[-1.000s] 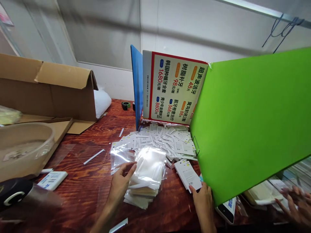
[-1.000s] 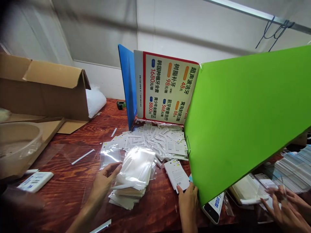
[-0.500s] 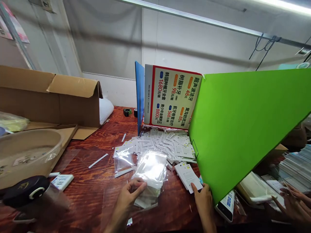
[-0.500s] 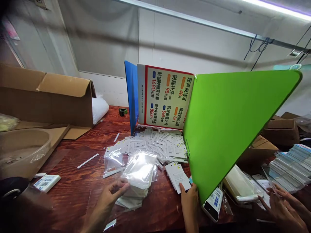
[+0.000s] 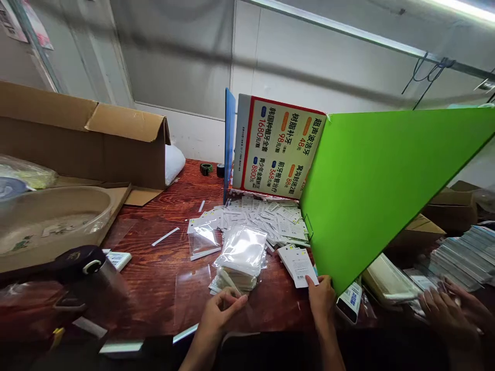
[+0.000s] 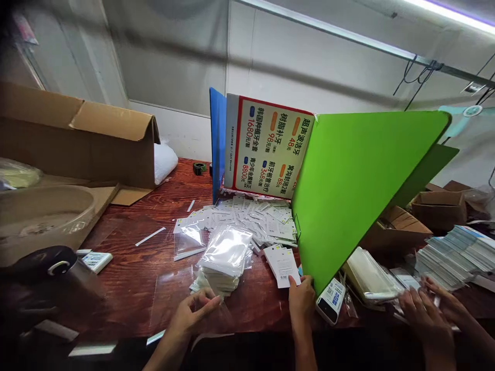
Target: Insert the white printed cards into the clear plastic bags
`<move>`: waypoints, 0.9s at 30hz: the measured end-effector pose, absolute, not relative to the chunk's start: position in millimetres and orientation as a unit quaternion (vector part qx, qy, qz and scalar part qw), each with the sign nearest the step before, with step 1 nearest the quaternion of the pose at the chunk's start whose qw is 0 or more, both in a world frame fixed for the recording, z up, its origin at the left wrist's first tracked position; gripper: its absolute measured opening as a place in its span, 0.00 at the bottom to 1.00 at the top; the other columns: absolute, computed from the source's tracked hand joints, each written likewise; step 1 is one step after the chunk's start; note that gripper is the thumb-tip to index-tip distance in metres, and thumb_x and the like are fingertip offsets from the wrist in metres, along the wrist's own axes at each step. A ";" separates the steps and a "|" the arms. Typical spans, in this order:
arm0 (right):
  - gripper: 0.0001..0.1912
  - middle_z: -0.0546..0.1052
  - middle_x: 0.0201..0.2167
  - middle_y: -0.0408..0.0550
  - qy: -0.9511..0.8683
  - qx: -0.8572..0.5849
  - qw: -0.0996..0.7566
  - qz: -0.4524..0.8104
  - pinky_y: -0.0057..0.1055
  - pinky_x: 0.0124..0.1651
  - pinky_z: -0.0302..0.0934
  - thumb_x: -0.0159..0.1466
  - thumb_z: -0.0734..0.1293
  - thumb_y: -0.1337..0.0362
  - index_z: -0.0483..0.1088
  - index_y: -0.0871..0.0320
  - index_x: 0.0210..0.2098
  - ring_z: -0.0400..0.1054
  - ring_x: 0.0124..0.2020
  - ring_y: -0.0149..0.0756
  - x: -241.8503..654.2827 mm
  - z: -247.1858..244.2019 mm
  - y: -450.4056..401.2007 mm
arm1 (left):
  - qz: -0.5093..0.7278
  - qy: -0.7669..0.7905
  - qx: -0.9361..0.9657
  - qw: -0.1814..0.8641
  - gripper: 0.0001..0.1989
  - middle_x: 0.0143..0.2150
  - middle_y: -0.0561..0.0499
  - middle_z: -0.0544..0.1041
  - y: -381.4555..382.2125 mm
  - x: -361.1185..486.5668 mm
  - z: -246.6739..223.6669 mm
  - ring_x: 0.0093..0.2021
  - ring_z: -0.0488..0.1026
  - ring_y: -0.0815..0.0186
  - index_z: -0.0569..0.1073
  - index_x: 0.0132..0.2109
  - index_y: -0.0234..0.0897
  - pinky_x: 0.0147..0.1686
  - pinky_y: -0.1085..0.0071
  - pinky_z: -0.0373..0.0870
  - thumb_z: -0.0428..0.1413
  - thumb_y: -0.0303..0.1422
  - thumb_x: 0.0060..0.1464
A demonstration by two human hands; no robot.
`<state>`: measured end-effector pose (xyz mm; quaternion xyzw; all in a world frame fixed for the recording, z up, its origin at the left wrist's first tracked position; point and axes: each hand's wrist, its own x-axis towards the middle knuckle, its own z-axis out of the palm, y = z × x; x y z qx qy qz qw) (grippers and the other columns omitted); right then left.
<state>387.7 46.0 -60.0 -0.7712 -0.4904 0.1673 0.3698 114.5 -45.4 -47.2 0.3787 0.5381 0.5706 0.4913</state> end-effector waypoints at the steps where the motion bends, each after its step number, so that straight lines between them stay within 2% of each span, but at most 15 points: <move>1: 0.19 0.80 0.35 0.60 -0.489 -0.766 0.378 0.177 0.46 0.33 0.65 0.54 0.71 0.48 0.72 0.47 0.42 0.75 0.35 0.58 387.9 -57.2 43.3 | 0.573 0.536 0.376 0.493 0.23 0.27 0.49 0.76 -48.3 117.1 -48.0 0.29 0.70 0.63 0.70 0.18 0.36 0.32 0.68 0.65 0.67 0.50 0.36; 5: 0.18 0.79 0.29 0.56 -0.489 -0.726 0.427 0.229 0.42 0.29 0.66 0.57 0.67 0.44 0.71 0.47 0.39 0.75 0.30 0.52 390.0 -44.2 25.6 | 0.608 0.517 0.323 0.508 0.21 0.37 0.43 0.81 -59.2 126.2 -44.5 0.35 0.76 0.58 0.73 0.22 0.36 0.35 0.66 0.70 0.68 0.49 0.37; 8: 0.24 0.78 0.28 0.53 -0.485 -0.669 0.486 0.285 0.39 0.27 0.66 0.57 0.64 0.39 0.70 0.51 0.40 0.73 0.27 0.47 392.2 -38.6 -0.6 | 0.635 0.470 0.250 0.560 0.18 0.40 0.42 0.82 -66.5 129.4 -34.2 0.40 0.79 0.56 0.74 0.29 0.36 0.42 0.65 0.72 0.69 0.45 0.40; 10: 0.29 0.76 0.26 0.48 -0.481 -0.624 0.507 0.349 0.34 0.23 0.63 0.54 0.66 0.37 0.69 0.54 0.42 0.69 0.23 0.41 393.9 -39.8 -23.4 | 0.650 0.412 0.211 0.603 0.17 0.46 0.40 0.81 -69.7 130.1 -28.8 0.48 0.78 0.54 0.74 0.32 0.35 0.48 0.63 0.72 0.70 0.41 0.42; 12: 0.28 0.71 0.20 0.43 -0.486 -0.572 0.478 0.456 0.29 0.19 0.58 0.53 0.70 0.40 0.71 0.56 0.41 0.62 0.18 0.34 394.3 -44.3 -47.4 | 0.662 0.363 0.191 0.627 0.16 0.52 0.39 0.79 -71.7 130.9 -27.5 0.52 0.77 0.52 0.72 0.34 0.35 0.53 0.60 0.70 0.69 0.39 0.44; 15: 0.26 0.66 0.15 0.39 -0.509 -0.521 0.385 0.567 0.26 0.17 0.52 0.54 0.71 0.40 0.74 0.57 0.38 0.57 0.15 0.30 389.7 -52.7 -78.1 | 0.667 0.325 0.159 0.652 0.15 0.53 0.40 0.79 -74.3 134.5 -30.3 0.56 0.75 0.51 0.70 0.36 0.36 0.59 0.55 0.66 0.68 0.36 0.48; 17: 0.27 0.67 0.17 0.39 -0.524 -0.508 0.351 0.587 0.25 0.15 0.50 0.55 0.70 0.39 0.74 0.58 0.36 0.57 0.15 0.28 384.5 -57.4 -90.8 | 0.665 0.315 0.129 0.665 0.16 0.51 0.40 0.80 -76.0 138.0 -32.1 0.57 0.74 0.51 0.69 0.38 0.37 0.61 0.53 0.65 0.68 0.34 0.48; 20: 0.28 0.67 0.17 0.39 -0.537 -0.509 0.345 0.577 0.24 0.15 0.50 0.56 0.69 0.38 0.74 0.59 0.35 0.57 0.15 0.28 379.1 -62.9 -98.2 | 0.661 0.295 0.106 0.681 0.15 0.51 0.39 0.80 -77.5 142.0 -32.3 0.57 0.74 0.51 0.69 0.39 0.36 0.63 0.52 0.63 0.67 0.32 0.49; 27: 0.27 0.68 0.17 0.40 -0.501 -0.514 0.405 0.566 0.23 0.16 0.53 0.57 0.69 0.40 0.74 0.59 0.38 0.58 0.16 0.28 373.1 -66.7 -95.4 | 0.650 0.284 0.097 0.698 0.14 0.56 0.39 0.77 -78.5 144.8 -29.5 0.61 0.70 0.50 0.70 0.42 0.38 0.61 0.53 0.65 0.65 0.30 0.51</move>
